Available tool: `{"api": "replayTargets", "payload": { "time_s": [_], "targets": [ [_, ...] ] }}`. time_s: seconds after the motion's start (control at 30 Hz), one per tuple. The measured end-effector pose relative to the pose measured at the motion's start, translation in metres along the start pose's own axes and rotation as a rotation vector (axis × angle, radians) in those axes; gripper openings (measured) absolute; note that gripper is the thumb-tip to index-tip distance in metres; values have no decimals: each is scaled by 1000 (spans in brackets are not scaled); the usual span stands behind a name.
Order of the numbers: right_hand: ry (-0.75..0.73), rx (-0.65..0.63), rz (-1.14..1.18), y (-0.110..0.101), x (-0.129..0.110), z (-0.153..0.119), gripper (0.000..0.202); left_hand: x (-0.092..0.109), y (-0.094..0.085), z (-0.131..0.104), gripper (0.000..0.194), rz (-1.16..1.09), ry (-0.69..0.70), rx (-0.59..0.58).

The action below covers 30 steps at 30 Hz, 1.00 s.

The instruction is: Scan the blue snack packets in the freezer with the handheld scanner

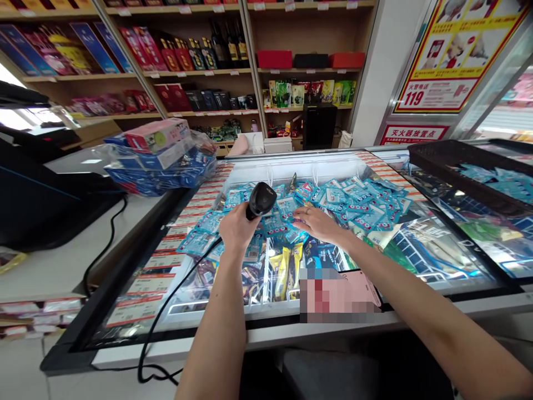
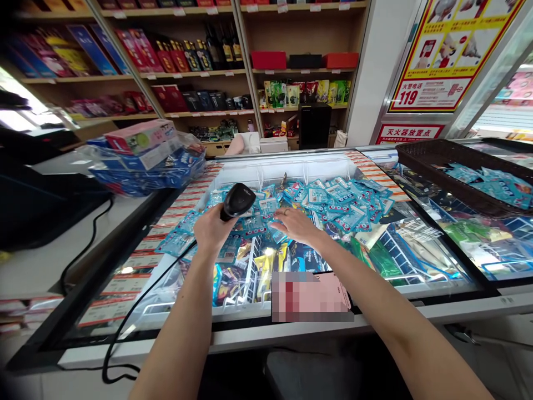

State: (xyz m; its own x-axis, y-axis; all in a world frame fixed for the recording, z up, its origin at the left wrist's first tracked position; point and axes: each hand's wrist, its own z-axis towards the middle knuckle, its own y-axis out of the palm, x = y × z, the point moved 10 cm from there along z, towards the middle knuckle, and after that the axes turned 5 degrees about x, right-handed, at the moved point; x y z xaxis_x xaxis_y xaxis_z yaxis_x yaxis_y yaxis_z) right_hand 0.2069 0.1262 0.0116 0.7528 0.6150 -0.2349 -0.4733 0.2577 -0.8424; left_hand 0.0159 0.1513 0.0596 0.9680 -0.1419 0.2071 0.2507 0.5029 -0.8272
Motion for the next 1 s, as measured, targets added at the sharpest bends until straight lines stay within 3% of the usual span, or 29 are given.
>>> {"api": "replayTargets", "payload": {
  "time_s": [0.27,0.5,0.77,1.0],
  "targets": [
    [293,147,-39,-31,35,-28,41,12,-2,-5,35,1,31,6],
    [319,119,-157,-16,44,-24,61,21,6,-6,36,-5,114,-16],
    [570,272,289,-28,92,-43,43,31,2,-7,37,-28,160,-7],
    [670,450,404,-41,117,-61,32,51,5,-15,36,-104,262,-30]
  ]
}}
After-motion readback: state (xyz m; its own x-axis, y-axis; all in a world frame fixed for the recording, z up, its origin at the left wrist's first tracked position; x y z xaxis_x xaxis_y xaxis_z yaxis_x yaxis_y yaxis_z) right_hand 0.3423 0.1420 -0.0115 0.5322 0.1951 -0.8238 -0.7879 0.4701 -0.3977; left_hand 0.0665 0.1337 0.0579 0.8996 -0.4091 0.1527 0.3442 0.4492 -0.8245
